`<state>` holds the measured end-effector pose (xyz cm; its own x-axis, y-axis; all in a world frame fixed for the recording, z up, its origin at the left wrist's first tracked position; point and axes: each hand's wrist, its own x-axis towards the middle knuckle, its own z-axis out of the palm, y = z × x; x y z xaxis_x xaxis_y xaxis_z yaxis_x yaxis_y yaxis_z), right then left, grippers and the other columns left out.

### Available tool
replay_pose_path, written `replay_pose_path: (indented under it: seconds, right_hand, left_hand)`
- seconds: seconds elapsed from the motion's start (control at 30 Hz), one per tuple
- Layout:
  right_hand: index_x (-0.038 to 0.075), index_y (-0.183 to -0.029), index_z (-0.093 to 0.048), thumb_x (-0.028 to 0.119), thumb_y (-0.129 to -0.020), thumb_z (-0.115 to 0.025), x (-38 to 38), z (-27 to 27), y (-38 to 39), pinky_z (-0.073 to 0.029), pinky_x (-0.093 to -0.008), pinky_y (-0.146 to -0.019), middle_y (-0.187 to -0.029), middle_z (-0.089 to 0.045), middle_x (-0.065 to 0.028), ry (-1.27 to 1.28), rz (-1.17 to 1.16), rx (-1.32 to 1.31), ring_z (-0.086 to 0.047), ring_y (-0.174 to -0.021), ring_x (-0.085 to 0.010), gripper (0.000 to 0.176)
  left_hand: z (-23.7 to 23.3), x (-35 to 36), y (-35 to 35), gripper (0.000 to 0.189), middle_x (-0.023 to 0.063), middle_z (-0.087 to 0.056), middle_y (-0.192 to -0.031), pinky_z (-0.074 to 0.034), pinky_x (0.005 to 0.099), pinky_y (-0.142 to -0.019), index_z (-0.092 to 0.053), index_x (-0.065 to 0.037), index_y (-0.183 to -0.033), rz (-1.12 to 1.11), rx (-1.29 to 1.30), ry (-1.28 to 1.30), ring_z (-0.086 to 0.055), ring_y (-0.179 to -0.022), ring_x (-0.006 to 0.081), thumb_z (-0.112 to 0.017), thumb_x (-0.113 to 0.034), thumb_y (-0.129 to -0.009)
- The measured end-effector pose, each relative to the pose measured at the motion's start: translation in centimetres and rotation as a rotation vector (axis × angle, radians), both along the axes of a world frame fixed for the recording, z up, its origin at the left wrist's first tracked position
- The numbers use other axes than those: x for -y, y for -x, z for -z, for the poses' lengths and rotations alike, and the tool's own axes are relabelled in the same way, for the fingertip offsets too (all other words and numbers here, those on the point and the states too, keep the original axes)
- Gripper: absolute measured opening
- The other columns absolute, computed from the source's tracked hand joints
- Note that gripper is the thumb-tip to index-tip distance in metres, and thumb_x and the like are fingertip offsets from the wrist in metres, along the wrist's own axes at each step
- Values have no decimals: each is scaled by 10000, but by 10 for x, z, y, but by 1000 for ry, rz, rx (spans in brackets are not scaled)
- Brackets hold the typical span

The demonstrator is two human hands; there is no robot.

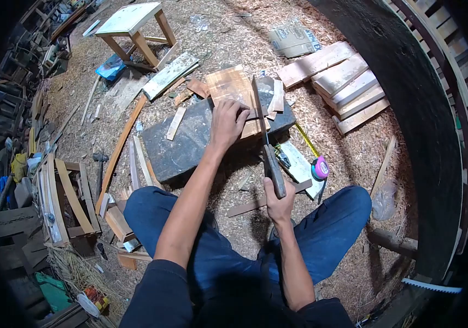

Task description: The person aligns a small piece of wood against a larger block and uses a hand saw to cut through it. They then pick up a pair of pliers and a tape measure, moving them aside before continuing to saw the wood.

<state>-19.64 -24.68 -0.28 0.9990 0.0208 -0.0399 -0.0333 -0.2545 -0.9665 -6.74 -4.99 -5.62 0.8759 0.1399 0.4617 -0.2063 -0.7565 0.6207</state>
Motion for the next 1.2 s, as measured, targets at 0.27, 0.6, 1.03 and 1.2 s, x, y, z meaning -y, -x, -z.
replay_pose_path:
  seconds: [0.27,0.6,1.03,1.2]
  right_hand:
    - [-18,-679,-550,192,-889,-657,-1,6,-2,-348,-343,-484,-536,-458,-67,91,-29,29,-422,-503,-126,315]
    - [-11,-646,-525,179,-880,-659,1,5,3,-333,-351,-467,-514,-442,-74,130,-56,43,-406,-484,-133,330]
    - [-13,-637,-508,173,-874,-657,0,-6,3,-335,-358,-465,-502,-424,-87,129,-70,12,-400,-477,-134,336]
    - [-13,-653,-512,150,-870,-648,-1,-11,2,-339,-355,-473,-508,-427,-83,116,-71,-21,-407,-483,-130,303]
  left_hand:
    - [-2,-1,1,156,112,-637,-919,-423,417,-828,-700,-59,-909,2,-13,-12,-557,-933,315,-670,-207,-868]
    - [-1,0,0,162,104,-644,-926,-423,414,-833,-699,-66,-930,-3,-4,-21,-567,-944,306,-670,-210,-864]
    - [-1,1,0,139,78,-646,-935,-428,413,-827,-707,-88,-913,-14,1,-46,-564,-959,288,-674,-209,-852]
    - [-5,-4,5,169,97,-639,-961,-435,414,-866,-697,-64,-952,74,-35,-54,-558,-968,296,-683,-190,-840]
